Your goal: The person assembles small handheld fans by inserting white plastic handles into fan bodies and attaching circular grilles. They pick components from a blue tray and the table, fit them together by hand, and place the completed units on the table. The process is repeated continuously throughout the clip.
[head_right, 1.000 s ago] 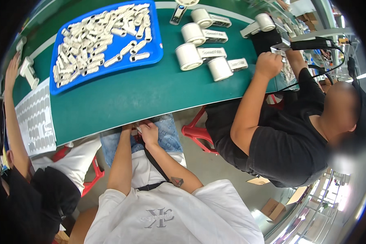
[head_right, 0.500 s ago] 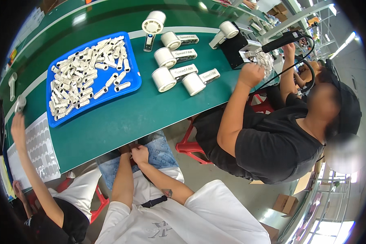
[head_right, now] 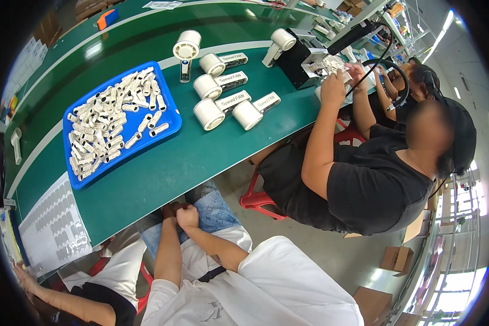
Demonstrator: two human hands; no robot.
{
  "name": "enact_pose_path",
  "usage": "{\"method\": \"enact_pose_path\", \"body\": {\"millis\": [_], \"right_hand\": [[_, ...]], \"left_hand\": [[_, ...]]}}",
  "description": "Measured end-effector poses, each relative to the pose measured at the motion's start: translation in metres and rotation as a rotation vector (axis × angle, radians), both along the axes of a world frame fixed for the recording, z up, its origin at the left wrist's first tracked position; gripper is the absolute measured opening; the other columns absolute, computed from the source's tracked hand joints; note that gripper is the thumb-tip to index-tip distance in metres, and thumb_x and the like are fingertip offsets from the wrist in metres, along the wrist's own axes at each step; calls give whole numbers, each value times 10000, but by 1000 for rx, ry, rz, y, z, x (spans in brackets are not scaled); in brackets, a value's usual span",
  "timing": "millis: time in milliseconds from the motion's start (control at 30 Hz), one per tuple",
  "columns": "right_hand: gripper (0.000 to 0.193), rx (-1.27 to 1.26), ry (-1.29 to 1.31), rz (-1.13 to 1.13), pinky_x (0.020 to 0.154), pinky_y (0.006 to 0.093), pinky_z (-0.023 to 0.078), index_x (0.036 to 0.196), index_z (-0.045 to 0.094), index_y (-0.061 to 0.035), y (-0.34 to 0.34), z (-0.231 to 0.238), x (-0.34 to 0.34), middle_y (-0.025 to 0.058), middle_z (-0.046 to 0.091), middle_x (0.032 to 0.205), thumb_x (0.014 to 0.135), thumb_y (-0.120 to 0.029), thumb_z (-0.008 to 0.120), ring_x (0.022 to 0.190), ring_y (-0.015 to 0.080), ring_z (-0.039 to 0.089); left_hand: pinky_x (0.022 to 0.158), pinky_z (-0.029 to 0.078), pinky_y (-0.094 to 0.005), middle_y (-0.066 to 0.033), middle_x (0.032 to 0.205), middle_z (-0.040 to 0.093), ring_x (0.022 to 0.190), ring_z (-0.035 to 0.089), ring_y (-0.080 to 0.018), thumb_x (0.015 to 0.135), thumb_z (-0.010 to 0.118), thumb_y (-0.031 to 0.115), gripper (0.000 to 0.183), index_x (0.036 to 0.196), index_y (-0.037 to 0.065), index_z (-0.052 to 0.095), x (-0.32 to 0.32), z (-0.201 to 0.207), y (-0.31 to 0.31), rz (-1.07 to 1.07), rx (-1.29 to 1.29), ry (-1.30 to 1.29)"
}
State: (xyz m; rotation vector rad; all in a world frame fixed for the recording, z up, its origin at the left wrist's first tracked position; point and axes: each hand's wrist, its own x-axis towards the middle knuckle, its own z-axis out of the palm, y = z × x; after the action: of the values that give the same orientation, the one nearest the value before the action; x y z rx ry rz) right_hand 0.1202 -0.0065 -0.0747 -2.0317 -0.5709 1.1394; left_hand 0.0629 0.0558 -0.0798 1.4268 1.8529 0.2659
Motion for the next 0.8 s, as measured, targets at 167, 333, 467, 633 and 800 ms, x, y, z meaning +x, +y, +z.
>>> {"method": "enact_pose_path", "body": {"millis": [167,333,467,633,800], "right_hand": [[333,93,15,72,713,395,540,905,724,23,-3,1,3,204,719,822,844,-287,617,749,315,705],[332,175,17,6,404,362,503,837,684,52,-8,-19,4,154,654,651,889,-262,589,445,227,612],[293,160,229,-38,333,344,474,862,695,34,-9,-8,1,163,640,646,885,-226,563,402,239,598],[288,98,322,-57,347,339,474,880,685,26,-10,7,12,138,626,639,895,-217,532,409,230,588],[261,195,324,-28,363,336,476,879,660,22,-9,12,14,114,627,667,893,-212,545,419,210,571]], "left_hand": [[761,506,-389,-128,890,700,813,658,-248,877,664,255,283,1004,2,672,-8,2,0,29,9,2],[766,506,-393,-133,890,700,816,659,-255,877,662,249,277,1001,1,672,-7,1,0,23,14,-6],[769,507,-396,-137,891,700,818,661,-260,877,661,244,272,998,1,671,-12,1,-1,36,24,6],[774,507,-399,-142,891,700,821,663,-267,876,659,239,266,995,0,671,-5,-1,0,18,35,0],[778,507,-403,-146,892,700,824,665,-274,876,657,233,260,991,0,670,-7,-2,-3,43,46,4]]}}
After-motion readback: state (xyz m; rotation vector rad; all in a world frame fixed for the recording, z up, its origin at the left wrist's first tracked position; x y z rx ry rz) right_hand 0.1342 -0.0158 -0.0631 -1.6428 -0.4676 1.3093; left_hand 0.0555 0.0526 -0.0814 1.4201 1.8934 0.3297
